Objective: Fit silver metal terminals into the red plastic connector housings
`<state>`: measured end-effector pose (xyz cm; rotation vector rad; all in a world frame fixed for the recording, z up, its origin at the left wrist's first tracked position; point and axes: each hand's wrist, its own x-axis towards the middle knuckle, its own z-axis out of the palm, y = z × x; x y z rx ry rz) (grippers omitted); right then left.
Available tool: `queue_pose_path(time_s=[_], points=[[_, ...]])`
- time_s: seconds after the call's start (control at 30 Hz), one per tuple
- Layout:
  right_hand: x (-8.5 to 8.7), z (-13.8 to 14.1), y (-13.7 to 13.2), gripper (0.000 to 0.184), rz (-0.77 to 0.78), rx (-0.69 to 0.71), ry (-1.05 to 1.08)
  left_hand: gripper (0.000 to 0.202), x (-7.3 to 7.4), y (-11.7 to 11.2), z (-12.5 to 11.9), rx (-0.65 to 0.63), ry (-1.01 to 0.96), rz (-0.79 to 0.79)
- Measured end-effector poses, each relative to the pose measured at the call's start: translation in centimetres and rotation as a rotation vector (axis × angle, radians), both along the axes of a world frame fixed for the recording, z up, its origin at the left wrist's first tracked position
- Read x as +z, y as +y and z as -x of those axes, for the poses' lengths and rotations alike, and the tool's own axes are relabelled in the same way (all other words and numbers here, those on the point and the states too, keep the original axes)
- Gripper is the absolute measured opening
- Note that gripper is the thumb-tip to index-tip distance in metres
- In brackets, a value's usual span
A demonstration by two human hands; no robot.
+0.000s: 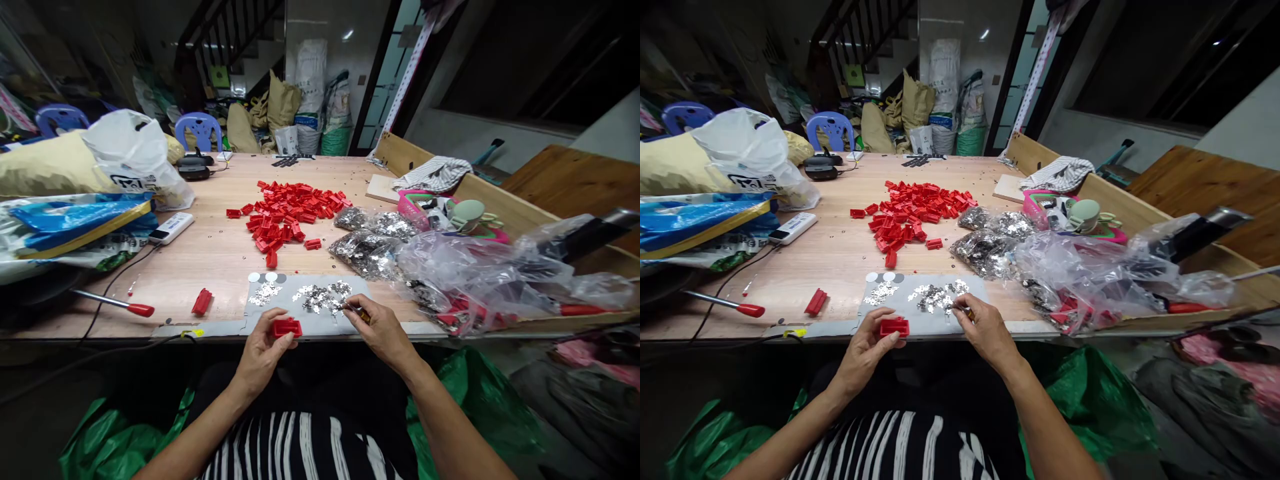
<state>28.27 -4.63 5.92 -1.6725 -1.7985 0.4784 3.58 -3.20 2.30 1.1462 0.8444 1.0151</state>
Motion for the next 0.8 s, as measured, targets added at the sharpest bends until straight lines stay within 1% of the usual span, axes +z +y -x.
queue_pose_path(time_s=[0.07, 0.13, 0.23, 0.3, 0.47, 0.63, 0.8], points=[[0.6, 1.8, 0.1, 0.010, -0.025, 0.064, 0.014, 0.025, 0.7, 0.3, -0.6, -0.082, 0.021, 0.003], [1.0, 3.3, 0.2, 0.008, -0.040, 0.132, 0.036, 0.021, 1.1, 0.6, -1.1, -0.126, 0.016, 0.023], [1.1, 4.9, 0.2, 0.010, -0.052, 0.222, 0.066, 0.024, 1.4, 0.7, -1.4, -0.119, -0.039, 0.094], [1.1, 5.5, 0.2, 0.012, -0.051, 0.258, 0.078, 0.024, 1.3, 0.7, -1.5, -0.096, -0.076, 0.109], [1.0, 6.3, 0.1, 0.014, -0.040, 0.287, 0.123, 0.021, 1.2, 0.6, -1.4, -0.033, -0.126, 0.106], [0.8, 6.3, 0.2, 0.007, 0.009, 0.280, 0.193, 0.018, 1.0, 0.6, -1.3, -0.028, -0.180, 0.111], [0.3, 6.1, 0.5, 0.008, 0.050, 0.264, 0.232, 0.016, 0.8, 0.5, -1.3, -0.042, -0.237, 0.123]])
